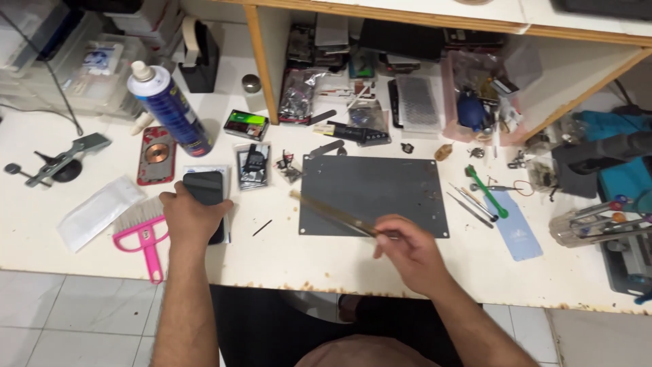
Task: Testing phone power and sorting through electronic components at a repair bench.
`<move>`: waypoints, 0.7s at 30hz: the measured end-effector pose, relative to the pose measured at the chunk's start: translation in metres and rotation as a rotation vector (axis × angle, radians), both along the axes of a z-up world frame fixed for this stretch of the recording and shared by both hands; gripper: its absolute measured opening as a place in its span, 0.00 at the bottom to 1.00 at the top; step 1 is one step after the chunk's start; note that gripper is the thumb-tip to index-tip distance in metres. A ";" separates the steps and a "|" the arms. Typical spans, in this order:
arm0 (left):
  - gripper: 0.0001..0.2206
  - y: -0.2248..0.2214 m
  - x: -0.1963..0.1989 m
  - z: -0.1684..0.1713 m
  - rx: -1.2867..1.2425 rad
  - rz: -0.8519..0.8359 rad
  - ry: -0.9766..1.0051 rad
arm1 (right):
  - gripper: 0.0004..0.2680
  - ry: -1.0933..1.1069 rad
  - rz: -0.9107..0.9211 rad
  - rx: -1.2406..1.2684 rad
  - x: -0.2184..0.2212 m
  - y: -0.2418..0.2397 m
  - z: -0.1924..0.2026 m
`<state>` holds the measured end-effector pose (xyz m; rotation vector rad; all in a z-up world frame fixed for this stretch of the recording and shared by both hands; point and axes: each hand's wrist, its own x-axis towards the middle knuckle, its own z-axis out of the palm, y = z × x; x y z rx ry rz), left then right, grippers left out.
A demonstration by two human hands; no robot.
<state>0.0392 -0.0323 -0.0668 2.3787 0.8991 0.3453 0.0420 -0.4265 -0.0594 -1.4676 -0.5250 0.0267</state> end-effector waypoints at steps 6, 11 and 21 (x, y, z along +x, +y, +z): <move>0.37 -0.011 0.006 -0.001 0.129 -0.019 -0.043 | 0.06 0.033 -0.203 0.042 0.001 -0.062 -0.019; 0.38 -0.003 0.012 -0.024 0.222 -0.064 -0.050 | 0.05 0.127 -0.321 0.115 0.000 -0.075 -0.033; 0.29 -0.087 0.021 -0.036 0.349 -0.141 -0.285 | 0.06 0.506 -0.230 0.617 0.007 -0.055 -0.052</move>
